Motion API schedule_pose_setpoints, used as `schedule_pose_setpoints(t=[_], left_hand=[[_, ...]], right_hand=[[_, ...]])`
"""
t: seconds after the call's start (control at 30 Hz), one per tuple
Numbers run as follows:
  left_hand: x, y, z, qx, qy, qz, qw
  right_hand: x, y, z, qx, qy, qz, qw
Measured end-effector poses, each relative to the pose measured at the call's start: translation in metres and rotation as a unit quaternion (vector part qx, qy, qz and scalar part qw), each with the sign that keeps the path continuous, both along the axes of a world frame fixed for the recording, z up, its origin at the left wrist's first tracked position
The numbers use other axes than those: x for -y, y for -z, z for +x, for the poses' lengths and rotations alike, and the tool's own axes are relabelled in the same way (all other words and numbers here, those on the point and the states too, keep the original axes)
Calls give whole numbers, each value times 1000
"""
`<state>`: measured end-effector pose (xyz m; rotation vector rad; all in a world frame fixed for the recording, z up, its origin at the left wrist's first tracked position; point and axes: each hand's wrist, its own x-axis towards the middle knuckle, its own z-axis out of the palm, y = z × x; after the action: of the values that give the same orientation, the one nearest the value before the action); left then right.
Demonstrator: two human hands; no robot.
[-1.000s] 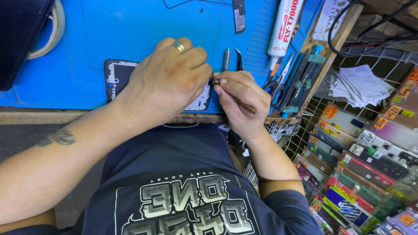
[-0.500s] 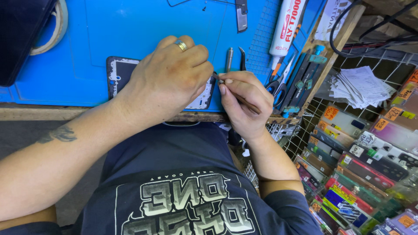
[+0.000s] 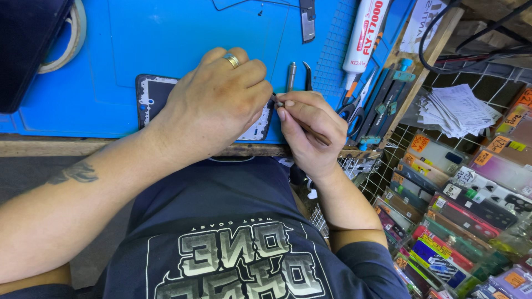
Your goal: The person uses a small metal tool to pry and remove adhesive strips and internal components from a disassembled smartphone frame. They carefully lift and peel away parts from the device's interior while working over a blue mat.
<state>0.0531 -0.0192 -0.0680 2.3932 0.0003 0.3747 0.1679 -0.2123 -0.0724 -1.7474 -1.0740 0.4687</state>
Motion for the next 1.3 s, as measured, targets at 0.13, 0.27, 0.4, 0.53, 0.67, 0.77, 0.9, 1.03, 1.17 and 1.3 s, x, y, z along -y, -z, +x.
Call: schedule_pose_setpoints(t=[0.13,0.27,0.4,0.53,0.67,0.77,0.9,1.03,1.17,1.3], left_hand=[[0,1,0,1,4,0,1000],[1,0,1,1,3,1,1000],[1,-2,2,-10,8,3,1000],[1,-3,3,-14,12,-2,1000],[-1,-5,1,-7,13,-17,1000],[-2,-5,0,-5,16,-14,1000],[0,-8,-1,-14,10,-3,1000],[6,-14,0,-16,-3,50,999],[10,-23,3,-1,7,127,992],[16,-30,9,-9,26,224,974]], right_hand=[[-2,0,1,12,-14,10,1000],[-3,-1,1,10,-17,8,1000],[-2,0,3,15,-21,9,1000],[3,1,5,-17,-19,15,1000],[9,3,1,-75,17,25,997],[12,6,-4,-117,51,48,991],[16,10,-6,-148,68,69,984],[19,11,-5,-137,75,59,986],[22,12,-5,-164,90,86,979],[26,13,-4,-176,97,104,974]])
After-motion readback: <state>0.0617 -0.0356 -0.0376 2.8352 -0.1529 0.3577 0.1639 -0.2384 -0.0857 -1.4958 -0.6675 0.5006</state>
